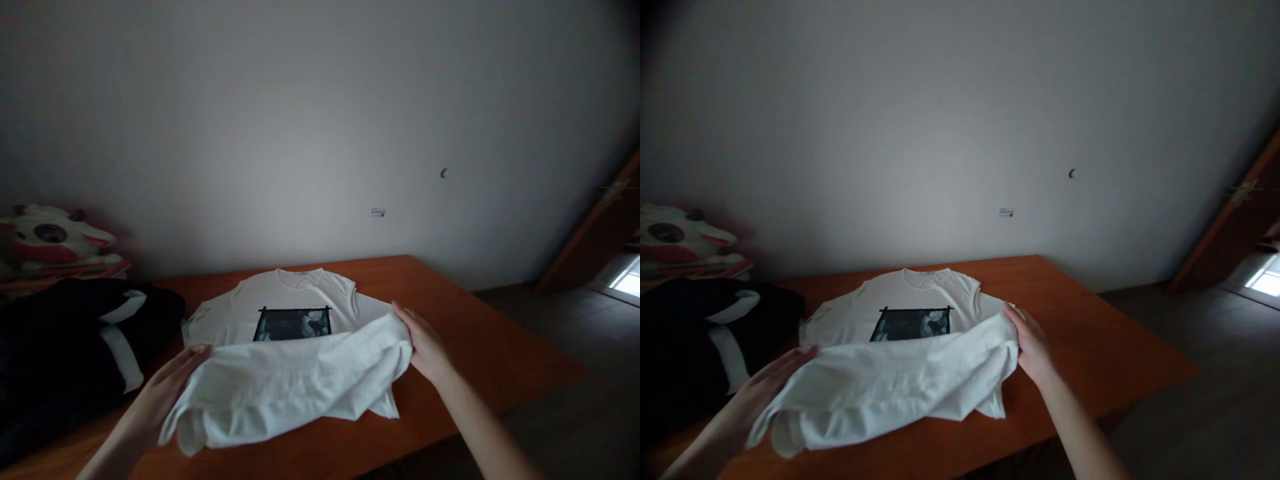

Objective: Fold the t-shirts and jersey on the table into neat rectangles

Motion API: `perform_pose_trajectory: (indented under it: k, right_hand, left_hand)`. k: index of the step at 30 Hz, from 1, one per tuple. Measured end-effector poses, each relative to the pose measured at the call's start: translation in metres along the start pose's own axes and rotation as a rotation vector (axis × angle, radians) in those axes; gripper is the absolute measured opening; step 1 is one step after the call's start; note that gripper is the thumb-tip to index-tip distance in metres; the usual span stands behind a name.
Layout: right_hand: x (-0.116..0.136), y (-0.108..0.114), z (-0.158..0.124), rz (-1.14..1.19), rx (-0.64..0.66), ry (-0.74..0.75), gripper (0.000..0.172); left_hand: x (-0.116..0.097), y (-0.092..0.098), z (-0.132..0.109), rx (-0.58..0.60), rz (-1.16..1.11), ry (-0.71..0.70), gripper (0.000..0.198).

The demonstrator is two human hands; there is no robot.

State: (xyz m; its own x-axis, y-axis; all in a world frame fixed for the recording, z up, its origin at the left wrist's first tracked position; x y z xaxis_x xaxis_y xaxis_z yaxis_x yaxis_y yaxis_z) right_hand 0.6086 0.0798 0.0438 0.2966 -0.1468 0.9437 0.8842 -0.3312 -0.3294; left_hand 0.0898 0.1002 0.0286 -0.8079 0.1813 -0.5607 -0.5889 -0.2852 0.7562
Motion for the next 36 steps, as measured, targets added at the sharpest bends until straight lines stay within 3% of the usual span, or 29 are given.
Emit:
perform_pose_trajectory:
  k: [3, 5, 8, 10, 13, 17, 20, 23, 26, 30, 33, 36]
  right_hand:
    - [-0.023, -0.033, -0.008, -0.3, 0.257, 0.029, 0.041]
    - [-0.046, -0.047, -0.025, -0.546, 0.411, 0.088, 0.046]
    - [-0.077, -0.049, -0.048, -0.96, 0.473, 0.215, 0.069]
    - [-0.092, -0.041, -0.054, -1.214, 0.465, 0.222, 0.075]
    - [-0.092, -0.022, -0.046, -1.378, 0.463, 0.173, 0.072]
    - [-0.062, -0.012, -0.021, -1.268, 0.497, 0.243, 0.055]
    - [-0.042, -0.003, 0.01, -1.16, 0.341, 0.348, 0.053]
    - [-0.041, 0.003, 0.04, -1.164, 0.153, 0.464, 0.046]
    - [-0.061, -0.005, 0.058, -1.288, 0.195, 0.51, 0.047]
    - [-0.084, 0.003, 0.071, -1.547, 0.199, 0.319, 0.053]
    - [-0.08, 0.015, 0.077, -1.645, 0.144, 0.181, 0.049]
    - [-0.07, 0.011, 0.083, -1.658, 0.107, 0.1, 0.05]
  left_hand:
    - [-0.019, -0.033, 0.01, 0.062, 0.037, -0.035, 0.062]
    - [-0.029, -0.051, 0.004, 0.123, 0.139, -0.117, 0.059]
    - [-0.033, -0.072, -0.018, 0.217, 0.411, -0.225, 0.062]
    - [-0.033, -0.078, -0.034, 0.25, 0.542, -0.239, 0.061]
    - [-0.038, -0.081, -0.055, 0.274, 0.614, -0.243, 0.064]
    - [-0.05, -0.082, -0.068, 0.264, 0.612, -0.277, 0.061]
    - [-0.054, -0.079, -0.049, 0.198, 0.559, -0.257, 0.05]
    - [-0.05, -0.08, -0.009, 0.129, 0.473, -0.186, 0.051]
    - [-0.047, -0.089, 0.031, 0.083, 0.414, -0.154, 0.051]
    - [-0.037, -0.091, 0.066, -0.001, 0.447, -0.089, 0.055]
    - [-0.023, -0.075, 0.081, -0.064, 0.485, -0.066, 0.053]
    - [0.008, -0.052, 0.09, -0.1, 0.543, -0.035, 0.049]
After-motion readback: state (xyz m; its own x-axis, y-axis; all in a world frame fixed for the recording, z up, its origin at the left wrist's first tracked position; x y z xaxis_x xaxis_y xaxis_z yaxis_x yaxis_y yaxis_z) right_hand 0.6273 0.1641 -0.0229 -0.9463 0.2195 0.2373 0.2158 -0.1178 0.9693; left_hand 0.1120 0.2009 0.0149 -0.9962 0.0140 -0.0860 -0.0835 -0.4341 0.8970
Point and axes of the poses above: each hand's wrist, its own z-axis towards the middle knuckle, its own y-axis out of the back of the hand, x = y × z, the point moved 9 cm from there along z, towards the middle knuckle, and after that the axes turned 9 degrees about z, right-handed, at the moved point
